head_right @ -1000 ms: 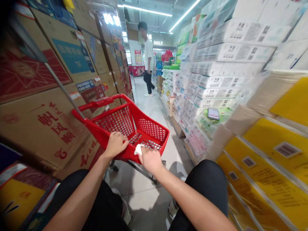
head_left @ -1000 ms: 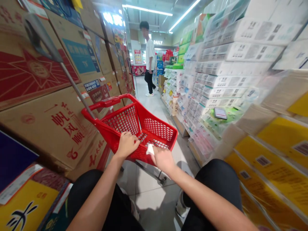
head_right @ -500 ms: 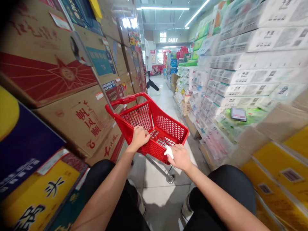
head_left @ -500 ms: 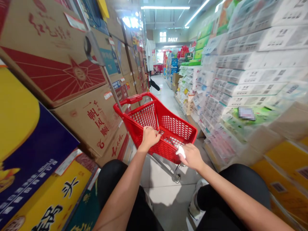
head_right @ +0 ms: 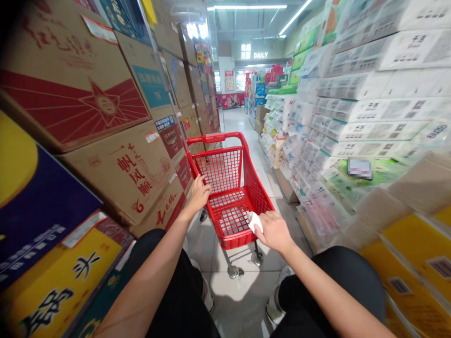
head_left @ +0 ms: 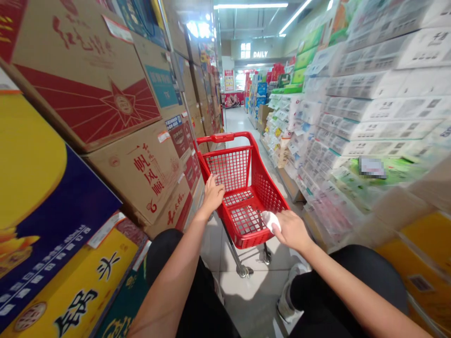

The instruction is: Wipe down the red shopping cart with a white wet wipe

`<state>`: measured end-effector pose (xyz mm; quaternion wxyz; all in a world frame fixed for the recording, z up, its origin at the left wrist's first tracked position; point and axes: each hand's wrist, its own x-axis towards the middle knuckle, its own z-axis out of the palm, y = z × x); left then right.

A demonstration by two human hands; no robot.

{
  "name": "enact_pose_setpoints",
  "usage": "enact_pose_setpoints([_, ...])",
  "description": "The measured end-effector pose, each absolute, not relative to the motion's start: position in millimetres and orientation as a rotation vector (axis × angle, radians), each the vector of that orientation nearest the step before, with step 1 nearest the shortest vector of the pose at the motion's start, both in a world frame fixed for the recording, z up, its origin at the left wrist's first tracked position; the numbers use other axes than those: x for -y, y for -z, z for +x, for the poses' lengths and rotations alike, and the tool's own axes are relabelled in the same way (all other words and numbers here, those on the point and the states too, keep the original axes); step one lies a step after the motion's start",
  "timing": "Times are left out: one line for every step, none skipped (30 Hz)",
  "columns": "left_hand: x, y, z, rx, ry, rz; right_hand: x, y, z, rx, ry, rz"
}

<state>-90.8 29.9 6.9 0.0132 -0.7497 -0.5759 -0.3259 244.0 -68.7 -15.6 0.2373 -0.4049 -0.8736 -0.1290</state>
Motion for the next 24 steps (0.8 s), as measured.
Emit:
enact_pose_setpoints([-30.8, -5.6, -87.8, 1.840, 1.024, -2.321, 72.8, 15.6, 235.9, 2.376, 0.356, -1.142])
enact_pose_setpoints([-31.8, -4.8, -85.2, 1.876, 1.025, -2.314, 78.4, 15.4, 223.8, 2.362, 0.351, -1.169])
enact_pose_setpoints([-33.1, -4.6, -83.4, 1.900, 1.020, -2.311, 84.7, 15.1, 209.2, 2.361, 0.336, -1.179])
enact_pose_setpoints([-34.8, -4.8, -82.6, 1.912, 1.012, -2.310, 91.1, 14.4, 193.9, 2.369, 0.312, -1.176])
enact_pose_setpoints([-36.9, -5.1, -82.9, 1.910, 1.004, -2.313, 96.7, 13.6, 179.6, 2.382, 0.284, -1.168])
enact_pose_setpoints([-39.1, -5.5, -84.2, 1.898, 0.997, -2.319, 100.9, 12.5, 168.1, 2.395, 0.256, -1.162])
enact_pose_setpoints([-41.5, -5.7, -86.0, 1.879, 0.991, -2.329, 103.5, 11.3, 160.4, 2.408, 0.233, -1.156])
enact_pose_setpoints([-43.7, -5.7, -88.1, 1.857, 0.987, -2.344, 104.2, 10.0, 157.3, 2.424, 0.214, -1.145])
enact_pose_setpoints([-45.6, -5.4, -89.9, 1.835, 0.987, -2.361, 103.2, 8.8, 158.8, 2.442, 0.199, -1.130])
enact_pose_setpoints([-46.9, -4.8, -91.0, 1.819, 0.995, -2.374, 101.0, 7.9, 164.2, 2.460, 0.187, -1.113])
enact_pose_setpoints([-47.8, -3.9, -91.2, 1.813, 1.010, -2.379, 98.0, 7.1, 172.4, 2.474, 0.178, -1.098])
enact_pose_setpoints([-48.0, -2.8, -90.3, 1.811, 1.034, -2.378, 94.7, 6.7, 181.9, 2.479, 0.171, -1.091])
enact_pose_setpoints([-48.0, -1.6, -88.4, 1.811, 1.064, -2.373, 91.8, 6.4, 191.2, 2.471, 0.164, -1.100])
enact_pose_setpoints([-47.8, -0.3, -85.7, 1.814, 1.100, -2.364, 89.7, 6.1, 198.7, 2.451, 0.158, -1.126])
enact_pose_setpoints([-47.7, 0.9, -82.6, 1.820, 1.139, -2.354, 88.6, 5.9, 203.4, 2.426, 0.154, -1.165])
enact_pose_setpoints([-48.1, 2.0, -79.5, 1.828, 1.179, -2.349, 88.7, 5.6, 204.7, 2.400, 0.153, -1.208])
enact_pose_setpoints([-48.9, 3.0, -76.7, 1.841, 1.219, -2.348, 89.9, 5.3, 202.5, 2.381, 0.155, -1.246])
enact_pose_setpoints([-50.2, 3.9, -74.4, 1.859, 1.259, -2.352, 91.8, 4.9, 197.2, 2.376, 0.158, -1.269])
enact_pose_setpoints([-51.7, 4.8, -72.8, 1.878, 1.301, -2.361, 94.2, 4.5, 189.8, 2.383, 0.162, -1.277])
enact_pose_setpoints([-53.1, 5.9, -71.6, 1.894, 1.348, -2.375, 96.7, 4.3, 181.1, 2.393, 0.164, -1.275])
enact_pose_setpoints([-54.1, 7.5, -70.6, 1.906, 1.408, -2.389, 98.9, 4.2, 172.3, 2.406, 0.163, -1.268])
enact_pose_setpoints([-54.1, 9.8, -69.4, 1.915, 1.496, -2.390, 100.6, 4.2, 164.3, 2.417, 0.160, -1.259])
enact_pose_setpoints([-53.1, 12.9, -67.6, 1.925, 1.612, -2.369, 101.8, 4.5, 157.5, 2.424, 0.157, -1.255])
enact_pose_setpoints([-51.0, 16.9, -65.0, 1.940, 1.751, -2.319, 102.5, 4.8, 152.2, 2.426, 0.155, -1.255])
